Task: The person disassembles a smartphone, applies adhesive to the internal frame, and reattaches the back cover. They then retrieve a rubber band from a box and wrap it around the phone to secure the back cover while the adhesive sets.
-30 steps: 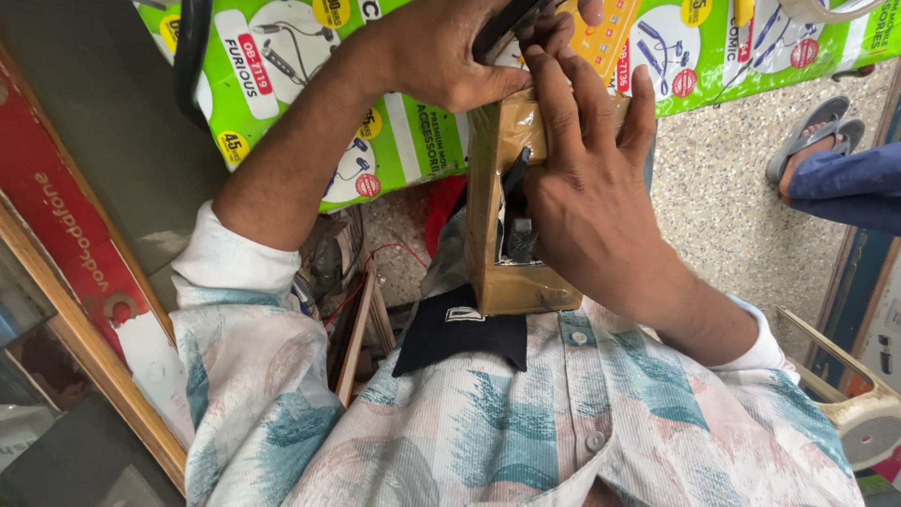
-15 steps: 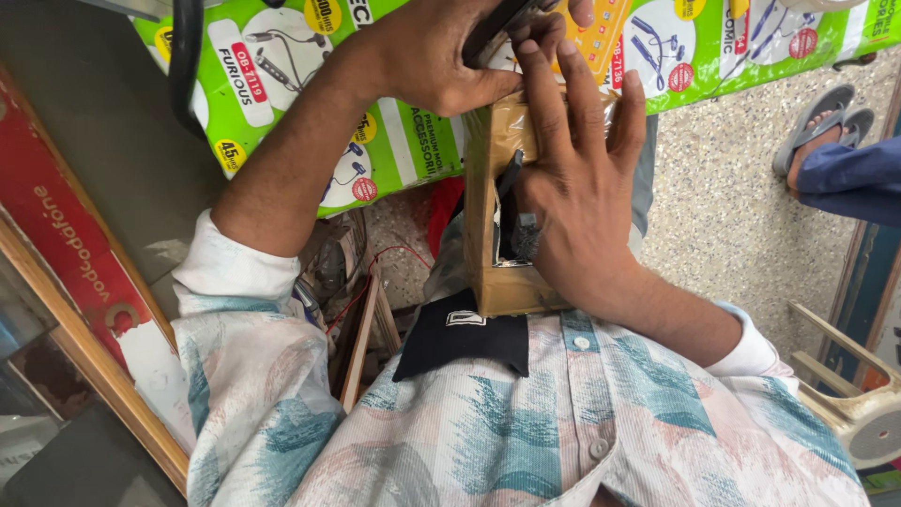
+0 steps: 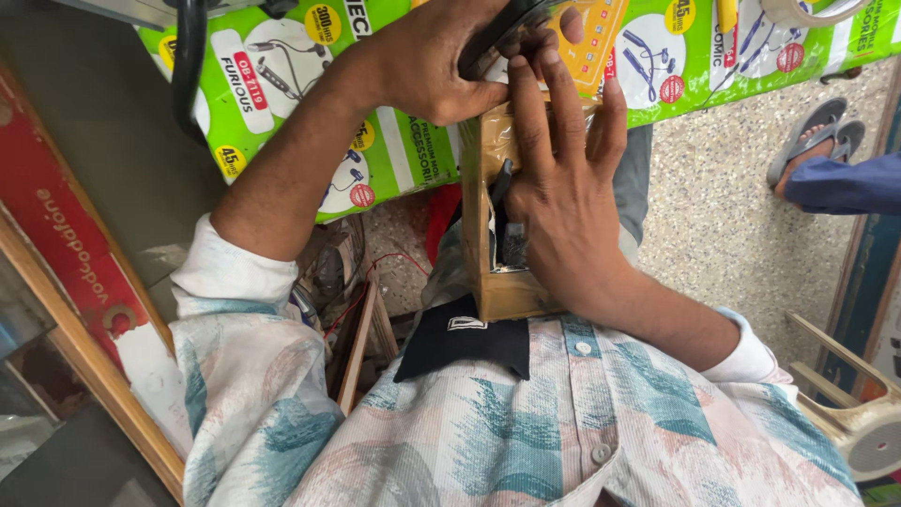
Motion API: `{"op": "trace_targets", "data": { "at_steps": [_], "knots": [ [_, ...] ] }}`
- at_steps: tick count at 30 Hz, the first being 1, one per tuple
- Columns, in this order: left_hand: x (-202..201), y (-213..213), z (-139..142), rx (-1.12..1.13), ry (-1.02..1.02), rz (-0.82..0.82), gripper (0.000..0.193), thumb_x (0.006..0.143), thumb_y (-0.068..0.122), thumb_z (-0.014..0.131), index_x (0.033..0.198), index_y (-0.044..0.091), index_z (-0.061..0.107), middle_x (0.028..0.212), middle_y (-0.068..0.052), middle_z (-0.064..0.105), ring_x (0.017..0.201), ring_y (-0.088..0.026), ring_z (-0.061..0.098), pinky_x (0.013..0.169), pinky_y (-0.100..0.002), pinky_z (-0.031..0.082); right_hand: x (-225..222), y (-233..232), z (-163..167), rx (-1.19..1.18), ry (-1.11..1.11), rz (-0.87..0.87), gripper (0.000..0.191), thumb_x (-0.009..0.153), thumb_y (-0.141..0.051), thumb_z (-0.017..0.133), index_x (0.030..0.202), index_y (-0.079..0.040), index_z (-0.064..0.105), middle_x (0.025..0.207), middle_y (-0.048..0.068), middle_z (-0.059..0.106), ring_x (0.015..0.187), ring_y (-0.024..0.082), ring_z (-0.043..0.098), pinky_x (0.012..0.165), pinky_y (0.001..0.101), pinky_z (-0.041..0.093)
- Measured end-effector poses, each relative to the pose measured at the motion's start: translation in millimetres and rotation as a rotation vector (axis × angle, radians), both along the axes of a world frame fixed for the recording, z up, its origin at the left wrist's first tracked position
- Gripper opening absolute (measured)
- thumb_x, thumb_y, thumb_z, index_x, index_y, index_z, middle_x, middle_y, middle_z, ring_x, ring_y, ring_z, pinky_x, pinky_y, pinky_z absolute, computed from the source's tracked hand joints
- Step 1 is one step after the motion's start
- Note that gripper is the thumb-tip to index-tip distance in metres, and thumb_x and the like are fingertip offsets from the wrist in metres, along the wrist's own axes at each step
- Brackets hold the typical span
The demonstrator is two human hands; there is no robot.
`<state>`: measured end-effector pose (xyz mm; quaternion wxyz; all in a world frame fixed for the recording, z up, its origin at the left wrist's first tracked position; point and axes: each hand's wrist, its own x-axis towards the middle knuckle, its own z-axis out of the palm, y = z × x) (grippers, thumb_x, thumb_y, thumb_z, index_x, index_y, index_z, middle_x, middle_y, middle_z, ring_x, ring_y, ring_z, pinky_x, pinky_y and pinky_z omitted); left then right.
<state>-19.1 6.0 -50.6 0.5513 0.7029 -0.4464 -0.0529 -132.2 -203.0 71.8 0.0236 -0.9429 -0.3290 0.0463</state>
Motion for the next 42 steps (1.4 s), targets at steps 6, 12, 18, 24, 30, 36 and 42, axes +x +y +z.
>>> {"op": "trace_targets", "data": {
  "at_steps": [6,12,18,24,30,36,42],
  "knots": [
    [-1.9,-1.2,10.4,-0.057,0.186,-0.121,0.064,0.099,-0.007,0.074,0.153,0.006,0.041,0.125,-0.008,0.065,0.118,-0.017,0.069,0.109,-0.033,0.059,17.7,-38.7,32.2,0.268,0.351,0.174,0.026,0.075,-0.009,0.072,0.1,-0.003,0.074,0.166,0.023,0.026,0.156,0.043,0.016,0.125,0.0609,0.02],
    [-6.3,-1.8,23.6,-0.071,0.34,-0.205,0.049,0.11,-0.003,0.077,0.148,0.005,0.046,0.117,-0.006,0.062,0.109,-0.013,0.065,0.102,-0.027,0.056,41.7,-101.9,40.2,0.746,0.502,-0.205,0.018,0.095,-0.001,0.075,0.112,-0.001,0.068,0.143,0.014,0.051,0.142,0.026,0.048,0.117,0.037,0.035],
    [-4.6,1.9,28.2,-0.099,0.309,-0.251,0.048,0.111,-0.007,0.07,0.149,0.005,0.044,0.117,-0.005,0.06,0.107,-0.011,0.062,0.098,-0.024,0.054,61.4,-122.5,-17.9,0.695,0.027,-0.149,0.009,0.102,0.011,0.065,0.107,0.004,0.066,0.115,0.013,0.074,0.102,0.022,0.066,0.088,0.0299,0.045],
    [-6.0,1.5,23.3,-0.13,0.4,-0.265,0.046,0.111,-0.007,0.068,0.149,0.004,0.044,0.119,-0.006,0.058,0.105,-0.011,0.058,0.097,-0.024,0.055,25.1,-89.5,8.2,0.849,0.258,-0.268,0.016,0.091,0.011,0.067,0.101,-0.001,0.071,0.103,0.011,0.072,0.08,0.016,0.067,0.074,0.0245,0.049],
    [-5.7,2.9,18.1,-0.127,0.226,-0.22,0.039,0.114,-0.004,0.071,0.144,0.004,0.047,0.122,-0.008,0.063,0.112,-0.012,0.065,0.1,-0.026,0.058,-15.7,-55.7,46.0,0.595,0.278,-0.165,0.024,0.087,-0.002,0.081,0.11,-0.008,0.078,0.1,0.01,0.067,0.09,0.02,0.061,0.073,0.0329,0.049],
    [-5.5,0.4,22.9,-0.13,0.301,-0.224,0.04,0.115,-0.002,0.071,0.147,0.004,0.048,0.12,-0.007,0.063,0.111,-0.012,0.064,0.1,-0.025,0.057,-6.2,-27.1,46.7,0.394,0.023,0.051,0.038,0.086,-0.023,0.082,0.121,-0.01,0.079,0.118,0.01,0.064,0.109,0.028,0.053,0.092,0.0404,0.046],
    [-3.4,-0.7,31.3,-0.13,0.339,-0.239,0.042,0.113,-0.002,0.07,0.147,0.004,0.047,0.118,-0.005,0.061,0.104,-0.01,0.06,0.095,-0.024,0.055,0.2,-30.6,53.0,0.332,-0.039,0.136,0.025,0.089,-0.026,0.083,0.107,-0.009,0.078,0.123,0.005,0.068,0.112,0.024,0.058,0.095,0.0398,0.04]
  ]
}}
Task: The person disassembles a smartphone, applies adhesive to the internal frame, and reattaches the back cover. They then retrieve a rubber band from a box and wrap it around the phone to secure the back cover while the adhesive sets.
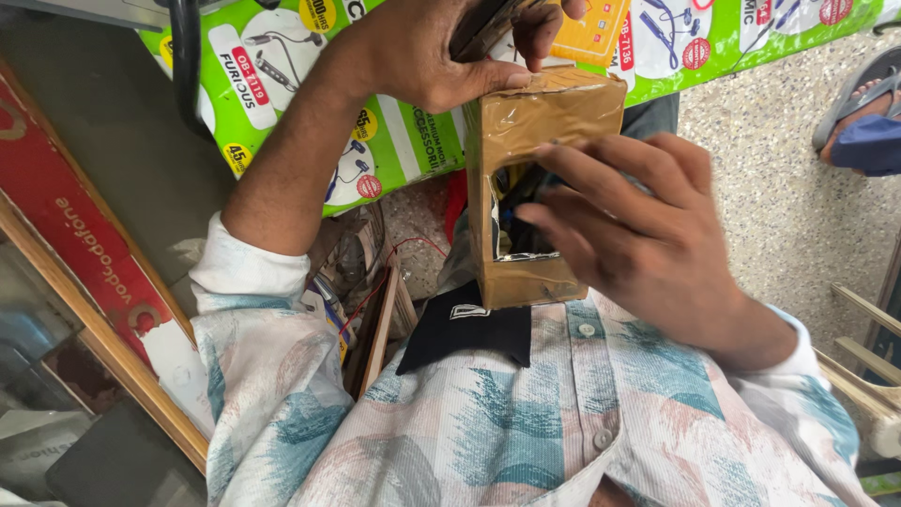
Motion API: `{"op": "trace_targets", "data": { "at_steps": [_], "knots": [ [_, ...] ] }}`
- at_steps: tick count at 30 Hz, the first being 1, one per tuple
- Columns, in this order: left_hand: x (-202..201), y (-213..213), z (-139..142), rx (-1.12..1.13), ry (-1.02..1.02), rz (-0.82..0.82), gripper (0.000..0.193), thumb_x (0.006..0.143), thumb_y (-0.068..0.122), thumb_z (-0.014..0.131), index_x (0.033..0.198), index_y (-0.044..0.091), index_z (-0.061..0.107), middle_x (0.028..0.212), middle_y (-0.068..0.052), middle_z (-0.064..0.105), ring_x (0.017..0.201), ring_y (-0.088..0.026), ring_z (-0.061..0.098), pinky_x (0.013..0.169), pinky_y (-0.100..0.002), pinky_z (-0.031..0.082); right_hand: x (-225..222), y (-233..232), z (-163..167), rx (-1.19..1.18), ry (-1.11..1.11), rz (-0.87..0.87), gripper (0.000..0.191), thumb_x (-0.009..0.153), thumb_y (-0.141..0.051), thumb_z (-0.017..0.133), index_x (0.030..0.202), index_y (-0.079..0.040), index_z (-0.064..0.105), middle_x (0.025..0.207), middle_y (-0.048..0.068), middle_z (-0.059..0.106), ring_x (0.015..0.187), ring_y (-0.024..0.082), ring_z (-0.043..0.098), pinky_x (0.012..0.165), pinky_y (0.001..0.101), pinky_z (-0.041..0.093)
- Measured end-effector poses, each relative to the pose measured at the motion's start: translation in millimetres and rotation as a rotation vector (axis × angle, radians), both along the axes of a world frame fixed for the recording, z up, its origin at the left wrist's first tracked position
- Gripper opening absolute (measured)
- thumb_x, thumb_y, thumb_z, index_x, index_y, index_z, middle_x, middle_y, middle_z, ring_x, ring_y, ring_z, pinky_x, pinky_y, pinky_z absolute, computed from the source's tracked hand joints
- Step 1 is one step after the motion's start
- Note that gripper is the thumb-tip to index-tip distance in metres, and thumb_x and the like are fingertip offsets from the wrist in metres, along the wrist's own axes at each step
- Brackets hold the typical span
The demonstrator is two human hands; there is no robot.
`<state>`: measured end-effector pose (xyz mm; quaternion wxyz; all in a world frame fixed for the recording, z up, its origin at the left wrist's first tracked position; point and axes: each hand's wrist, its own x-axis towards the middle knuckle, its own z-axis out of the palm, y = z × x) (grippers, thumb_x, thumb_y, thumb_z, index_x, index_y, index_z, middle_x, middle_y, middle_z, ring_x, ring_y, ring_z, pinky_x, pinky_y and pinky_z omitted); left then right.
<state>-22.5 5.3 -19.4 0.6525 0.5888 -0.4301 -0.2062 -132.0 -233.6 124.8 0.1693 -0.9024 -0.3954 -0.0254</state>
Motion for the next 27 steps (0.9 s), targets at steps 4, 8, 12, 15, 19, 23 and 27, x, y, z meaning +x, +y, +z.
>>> {"op": "trace_targets", "data": {
  "at_steps": [4,8,12,15,19,23,27],
  "knots": [
    [-0.7,0.7,-2.1,0.065,-0.049,0.027,0.025,0.115,0.004,0.072,0.132,0.003,0.053,0.113,-0.005,0.062,0.102,-0.009,0.063,0.091,-0.023,0.055,-12.9,-23.3,0.5,-0.139,0.061,-0.038,0.027,0.091,-0.029,0.084,0.104,-0.007,0.078,0.118,0.004,0.072,0.108,0.025,0.061,0.093,0.0399,0.04],
    [-0.1,3.1,-6.7,0.076,-0.111,0.029,0.02,0.117,0.006,0.073,0.127,0.001,0.056,0.112,-0.006,0.063,0.102,-0.011,0.062,0.09,-0.024,0.054,-21.6,-28.2,6.0,-0.205,0.02,-0.02,0.037,0.094,-0.033,0.082,0.117,-0.004,0.079,0.113,0.004,0.07,0.105,0.023,0.058,0.091,0.0391,0.042],
    [1.4,3.9,-8.8,0.016,-0.138,0.025,0.019,0.113,0.001,0.068,0.126,0.0,0.054,0.114,-0.007,0.061,0.107,-0.014,0.062,0.098,-0.027,0.055,-17.2,-14.5,12.8,-0.423,0.042,0.118,0.046,0.087,-0.02,0.071,0.131,-0.006,0.074,0.117,0.004,0.065,0.114,0.021,0.057,0.098,0.0381,0.046],
    [0.2,2.6,-9.1,0.001,-0.082,0.017,0.021,0.114,0.001,0.068,0.128,0.0,0.053,0.115,-0.007,0.06,0.106,-0.014,0.061,0.1,-0.028,0.056,-17.6,2.2,8.7,-0.404,-0.029,0.209,0.043,0.081,-0.019,0.066,0.121,-0.003,0.069,0.133,0.012,0.065,0.121,0.025,0.057,0.102,0.0383,0.047],
    [-0.9,2.8,-7.5,0.022,-0.095,0.024,0.025,0.116,0.002,0.07,0.133,0.001,0.052,0.117,-0.006,0.061,0.108,-0.013,0.063,0.099,-0.027,0.057,-21.6,19.4,-5.2,-0.524,0.055,0.212,0.045,0.079,-0.017,0.063,0.119,0.003,0.067,0.118,0.011,0.063,0.112,0.022,0.057,0.1,0.0333,0.047],
    [0.5,2.6,-5.9,0.06,-0.043,-0.001,0.04,0.114,0.0,0.07,0.146,0.002,0.047,0.115,-0.005,0.061,0.106,-0.011,0.063,0.096,-0.025,0.056,-13.8,30.5,-19.2,-0.545,0.005,0.198,0.044,0.077,-0.022,0.06,0.114,0.0,0.068,0.108,0.01,0.063,0.108,0.02,0.058,0.097,0.0327,0.047],
    [-0.8,0.0,-6.6,0.075,-0.052,0.014,0.045,0.112,-0.001,0.072,0.148,0.003,0.046,0.115,-0.006,0.062,0.106,-0.013,0.064,0.097,-0.026,0.056,-2.8,40.7,-29.2,-0.619,0.166,0.241,0.025,0.084,-0.021,0.059,0.1,-0.006,0.07,0.106,0.008,0.063,0.105,0.022,0.058,0.088,0.0358,0.046]
  ]
}}
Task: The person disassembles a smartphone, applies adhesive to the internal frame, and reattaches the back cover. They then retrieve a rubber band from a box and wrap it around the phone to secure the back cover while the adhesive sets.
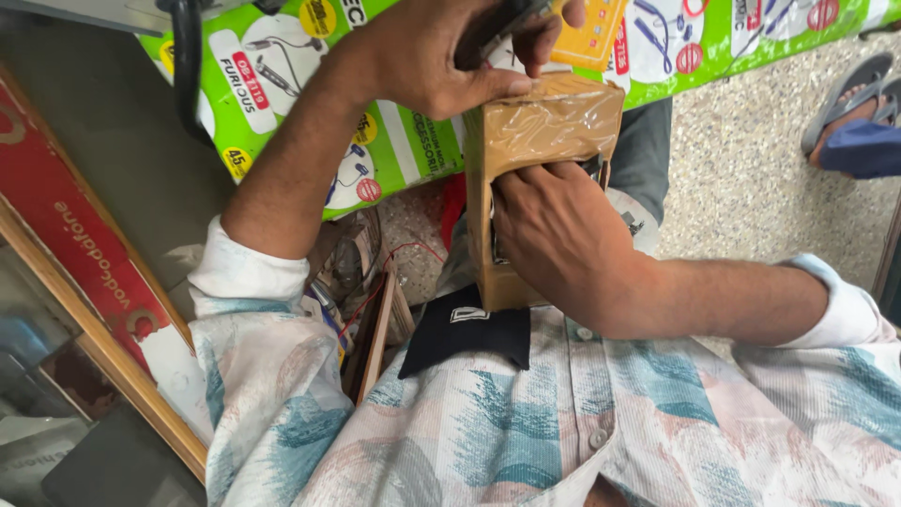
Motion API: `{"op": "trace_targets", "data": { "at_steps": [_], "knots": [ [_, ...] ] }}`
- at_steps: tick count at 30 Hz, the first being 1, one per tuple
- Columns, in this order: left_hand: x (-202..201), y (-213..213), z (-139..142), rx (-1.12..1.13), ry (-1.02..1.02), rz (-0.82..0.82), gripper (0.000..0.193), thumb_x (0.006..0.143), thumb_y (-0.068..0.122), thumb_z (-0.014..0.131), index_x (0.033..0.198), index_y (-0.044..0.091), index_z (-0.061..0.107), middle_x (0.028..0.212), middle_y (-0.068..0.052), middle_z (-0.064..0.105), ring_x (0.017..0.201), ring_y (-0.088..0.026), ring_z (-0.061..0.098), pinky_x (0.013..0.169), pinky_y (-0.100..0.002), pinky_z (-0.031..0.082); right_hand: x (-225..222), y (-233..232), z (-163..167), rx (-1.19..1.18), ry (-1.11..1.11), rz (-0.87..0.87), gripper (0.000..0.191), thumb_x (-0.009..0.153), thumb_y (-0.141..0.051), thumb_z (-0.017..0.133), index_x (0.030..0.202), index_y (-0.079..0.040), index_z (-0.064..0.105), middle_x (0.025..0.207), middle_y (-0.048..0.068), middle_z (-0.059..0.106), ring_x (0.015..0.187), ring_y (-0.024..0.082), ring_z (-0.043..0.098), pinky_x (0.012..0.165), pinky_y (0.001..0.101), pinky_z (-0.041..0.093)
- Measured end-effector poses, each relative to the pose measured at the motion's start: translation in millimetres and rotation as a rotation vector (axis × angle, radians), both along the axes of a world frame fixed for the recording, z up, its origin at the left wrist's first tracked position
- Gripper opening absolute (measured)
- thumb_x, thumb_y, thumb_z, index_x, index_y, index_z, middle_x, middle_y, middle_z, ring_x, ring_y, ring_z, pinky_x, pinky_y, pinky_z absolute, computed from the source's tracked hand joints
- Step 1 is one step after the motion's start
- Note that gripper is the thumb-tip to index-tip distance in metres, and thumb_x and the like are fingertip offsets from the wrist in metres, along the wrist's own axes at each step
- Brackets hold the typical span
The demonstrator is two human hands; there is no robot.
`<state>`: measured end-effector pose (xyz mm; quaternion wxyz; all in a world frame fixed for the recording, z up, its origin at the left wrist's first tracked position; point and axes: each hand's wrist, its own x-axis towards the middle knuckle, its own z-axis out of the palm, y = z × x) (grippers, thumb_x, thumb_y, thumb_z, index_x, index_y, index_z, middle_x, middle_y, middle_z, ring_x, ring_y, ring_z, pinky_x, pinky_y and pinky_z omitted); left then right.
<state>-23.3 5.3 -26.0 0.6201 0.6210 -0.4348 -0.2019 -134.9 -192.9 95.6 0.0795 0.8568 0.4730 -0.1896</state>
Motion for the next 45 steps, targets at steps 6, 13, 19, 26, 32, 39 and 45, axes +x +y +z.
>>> {"op": "trace_targets", "data": {
  "at_steps": [6,13,19,26,32,39,45],
  "knots": [
    [0.4,-6.6,-1.9,-0.012,-0.115,0.052,0.039,0.108,0.0,0.078,0.135,0.003,0.05,0.112,-0.006,0.064,0.106,-0.015,0.068,0.1,-0.03,0.057,4.5,-13.1,2.7,-0.016,0.081,0.099,0.019,0.081,-0.02,0.06,0.089,-0.008,0.071,0.101,0.008,0.062,0.105,0.024,0.057,0.089,0.0372,0.046],
    [0.2,-10.4,2.4,0.036,-0.128,0.068,0.053,0.105,0.006,0.082,0.146,0.004,0.049,0.11,-0.004,0.065,0.101,-0.014,0.068,0.097,-0.03,0.058,-9.2,-12.2,-3.7,0.177,0.099,-0.154,0.023,0.084,-0.016,0.06,0.101,-0.003,0.065,0.1,0.012,0.061,0.102,0.027,0.058,0.087,0.04,0.046],
    [1.0,-9.4,-2.9,0.056,-0.201,0.089,0.047,0.11,0.011,0.08,0.146,0.006,0.051,0.113,-0.004,0.067,0.102,-0.013,0.07,0.093,-0.028,0.06,-19.4,-13.3,-10.0,0.269,0.023,-0.331,0.017,0.085,-0.014,0.063,0.1,-0.004,0.062,0.093,0.011,0.062,0.097,0.028,0.062,0.086,0.0406,0.047],
    [-0.4,-14.5,-12.1,0.046,-0.198,0.1,0.045,0.11,0.014,0.082,0.144,0.007,0.052,0.113,-0.004,0.068,0.104,-0.012,0.071,0.098,-0.03,0.06,-21.7,-17.6,-15.3,0.242,-0.015,-0.328,0.019,0.086,-0.015,0.065,0.101,-0.004,0.064,0.092,0.011,0.065,0.09,0.026,0.065,0.081,0.0399,0.049],
    [1.4,-14.5,-10.9,-0.034,-0.113,0.066,0.056,0.106,0.007,0.079,0.151,0.006,0.046,0.117,-0.004,0.066,0.107,-0.012,0.069,0.102,-0.028,0.06,-12.9,-9.3,-30.3,0.215,-0.011,-0.359,0.006,0.074,-0.013,0.068,0.075,-0.009,0.072,0.078,0.011,0.071,0.074,0.028,0.07,0.07,0.0411,0.054],
    [-2.4,-9.4,-2.7,-0.003,-0.159,0.132,0.064,0.101,-0.002,0.082,0.151,0.004,0.042,0.122,-0.007,0.065,0.11,-0.013,0.068,0.103,-0.028,0.057,-12.5,-1.5,-55.9,0.095,0.012,-0.404,0.013,0.078,-0.018,0.068,0.071,-0.008,0.075,0.07,0.014,0.071,0.064,0.026,0.071,0.059,0.0395,0.055],
    [-2.7,-10.2,9.0,-0.028,-0.028,0.04,0.057,0.096,-0.012,0.071,0.146,0.002,0.047,0.107,-0.005,0.064,0.103,-0.011,0.07,0.098,-0.027,0.059,-15.7,-5.4,-61.1,0.14,-0.018,-0.392,0.013,0.077,-0.018,0.067,0.073,-0.007,0.074,0.073,0.014,0.071,0.069,0.028,0.071,0.062,0.0406,0.055]
  ]
}}
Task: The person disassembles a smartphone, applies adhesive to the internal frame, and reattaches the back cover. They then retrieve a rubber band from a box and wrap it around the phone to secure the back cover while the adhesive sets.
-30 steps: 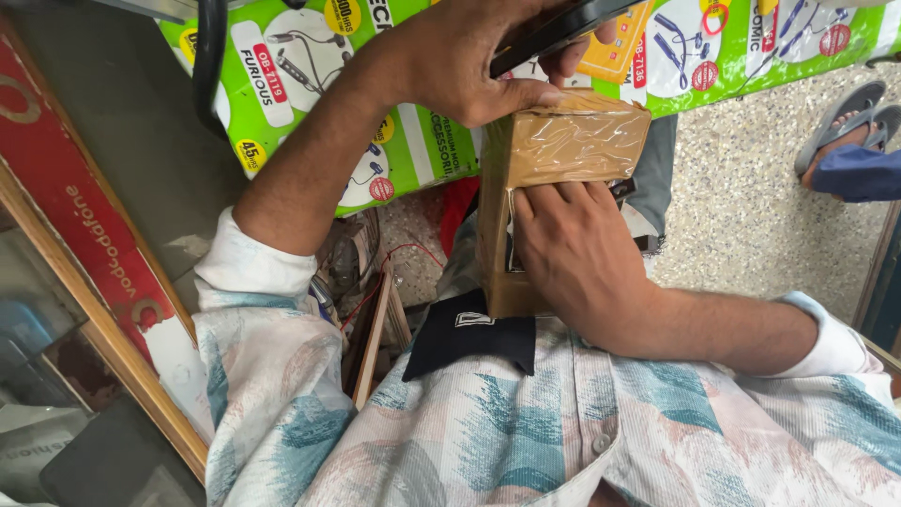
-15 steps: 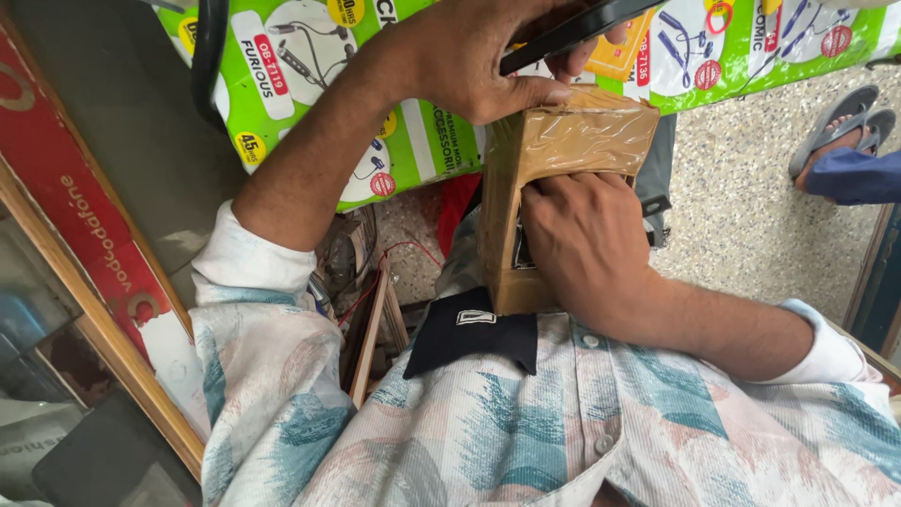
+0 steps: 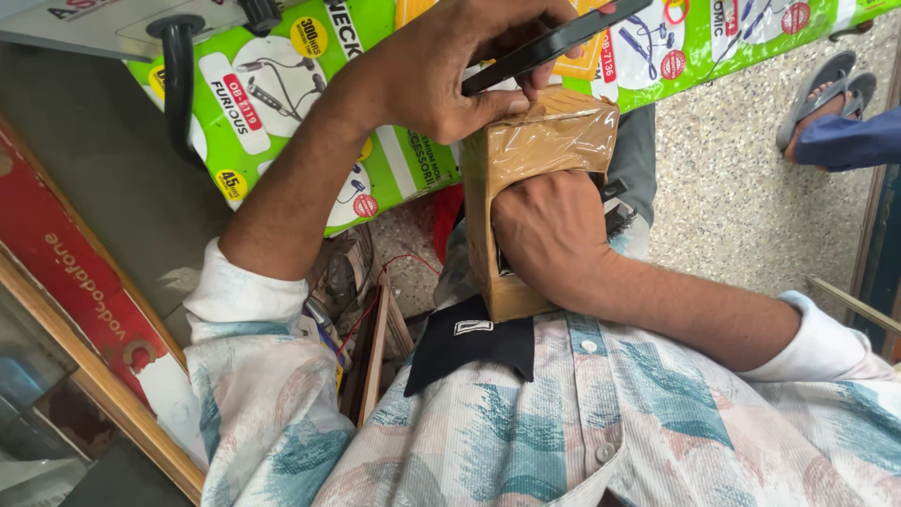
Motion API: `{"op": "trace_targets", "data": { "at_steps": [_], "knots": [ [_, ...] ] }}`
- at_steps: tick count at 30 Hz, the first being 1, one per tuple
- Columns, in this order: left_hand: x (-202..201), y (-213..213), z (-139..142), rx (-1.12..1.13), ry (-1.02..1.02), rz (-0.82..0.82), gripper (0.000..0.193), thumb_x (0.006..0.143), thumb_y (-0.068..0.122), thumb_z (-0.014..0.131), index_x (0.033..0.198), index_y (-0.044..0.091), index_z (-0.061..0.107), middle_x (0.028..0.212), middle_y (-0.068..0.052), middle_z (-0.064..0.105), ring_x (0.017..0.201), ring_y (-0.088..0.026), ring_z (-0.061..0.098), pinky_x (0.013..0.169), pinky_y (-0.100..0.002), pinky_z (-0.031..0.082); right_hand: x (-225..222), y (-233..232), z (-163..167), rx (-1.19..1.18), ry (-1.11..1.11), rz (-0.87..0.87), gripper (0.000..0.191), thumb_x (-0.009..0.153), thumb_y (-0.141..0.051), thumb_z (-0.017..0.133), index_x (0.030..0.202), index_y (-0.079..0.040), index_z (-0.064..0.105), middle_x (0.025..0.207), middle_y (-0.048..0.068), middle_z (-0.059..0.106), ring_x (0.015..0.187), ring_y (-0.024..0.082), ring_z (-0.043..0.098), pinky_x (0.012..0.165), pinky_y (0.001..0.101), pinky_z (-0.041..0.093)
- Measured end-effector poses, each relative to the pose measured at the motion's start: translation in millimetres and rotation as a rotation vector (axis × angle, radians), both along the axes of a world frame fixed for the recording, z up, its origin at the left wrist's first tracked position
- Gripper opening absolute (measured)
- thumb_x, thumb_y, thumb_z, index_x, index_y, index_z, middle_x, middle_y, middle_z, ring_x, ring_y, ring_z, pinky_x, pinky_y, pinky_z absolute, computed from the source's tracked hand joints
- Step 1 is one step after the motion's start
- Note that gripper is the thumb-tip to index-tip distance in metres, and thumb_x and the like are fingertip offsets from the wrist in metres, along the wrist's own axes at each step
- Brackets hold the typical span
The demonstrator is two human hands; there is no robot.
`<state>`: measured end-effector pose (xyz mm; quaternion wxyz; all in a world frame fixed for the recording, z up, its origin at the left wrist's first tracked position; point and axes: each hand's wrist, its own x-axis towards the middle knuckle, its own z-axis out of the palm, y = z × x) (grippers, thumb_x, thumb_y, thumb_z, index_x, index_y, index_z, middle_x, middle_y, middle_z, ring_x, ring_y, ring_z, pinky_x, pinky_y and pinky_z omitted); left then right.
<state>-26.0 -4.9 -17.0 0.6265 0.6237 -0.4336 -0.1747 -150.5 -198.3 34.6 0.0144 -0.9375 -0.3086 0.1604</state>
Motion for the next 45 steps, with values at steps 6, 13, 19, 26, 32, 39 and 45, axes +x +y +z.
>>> {"op": "trace_targets", "data": {
  "at_steps": [6,13,19,26,32,39,45],
  "knots": [
    [3.8,-5.1,8.8,0.0,-0.085,0.026,0.046,0.096,-0.008,0.075,0.135,0.003,0.052,0.1,-0.004,0.069,0.096,-0.013,0.073,0.094,-0.028,0.062,-0.6,-0.6,2.4,0.01,-0.012,0.037,0.011,0.075,-0.013,0.065,0.08,-0.008,0.073,0.078,0.014,0.071,0.076,0.029,0.071,0.065,0.0413,0.054],
    [3.9,-7.1,13.5,-0.011,-0.056,0.01,0.045,0.098,-0.007,0.074,0.135,0.003,0.052,0.103,-0.006,0.071,0.098,-0.016,0.075,0.096,-0.03,0.063,-0.6,-4.8,4.3,0.0,0.139,0.022,0.01,0.08,-0.01,0.064,0.083,-0.006,0.073,0.082,0.016,0.07,0.081,0.032,0.07,0.07,0.0434,0.054],
    [3.5,-6.2,10.9,-0.029,-0.064,0.007,0.046,0.099,-0.006,0.075,0.137,0.002,0.051,0.102,-0.007,0.072,0.097,-0.016,0.075,0.098,-0.032,0.063,0.3,-4.6,5.2,0.109,-0.013,0.028,0.015,0.072,-0.009,0.065,0.083,-0.001,0.072,0.08,0.019,0.069,0.079,0.033,0.069,0.07,0.0433,0.053],
    [4.9,-6.0,10.9,-0.017,-0.08,-0.003,0.045,0.099,-0.006,0.076,0.136,0.002,0.051,0.101,-0.007,0.072,0.097,-0.015,0.075,0.098,-0.032,0.064,1.6,-5.3,7.5,0.062,0.004,0.068,0.012,0.073,-0.01,0.067,0.08,-0.003,0.074,0.076,0.018,0.07,0.075,0.032,0.07,0.068,0.0428,0.053],
    [4.7,-7.1,12.6,-0.011,-0.077,0.002,0.047,0.098,-0.005,0.077,0.136,0.002,0.051,0.1,-0.007,0.072,0.101,-0.017,0.076,0.098,-0.033,0.064,5.6,-8.3,8.3,0.056,0.152,0.118,0.008,0.075,-0.009,0.066,0.075,-0.005,0.074,0.073,0.017,0.07,0.07,0.033,0.071,0.066,0.0444,0.054],
    [3.9,-5.7,15.5,0.0,-0.047,-0.006,0.046,0.097,-0.005,0.076,0.136,0.001,0.052,0.104,-0.007,0.071,0.099,-0.017,0.075,0.096,-0.033,0.064,3.3,-6.3,3.7,0.041,0.141,0.093,0.012,0.076,-0.013,0.066,0.076,-0.003,0.073,0.075,0.019,0.07,0.073,0.033,0.07,0.067,0.045,0.054],
    [3.9,-5.2,16.5,0.003,-0.063,-0.004,0.047,0.097,-0.005,0.076,0.138,0.001,0.052,0.103,-0.007,0.071,0.102,-0.017,0.075,0.097,-0.033,0.063,-1.0,-6.1,-0.2,0.027,0.082,0.086,0.012,0.077,-0.013,0.066,0.076,-0.003,0.073,0.076,0.018,0.07,0.074,0.031,0.071,0.066,0.0435,0.054]
  ]
}}
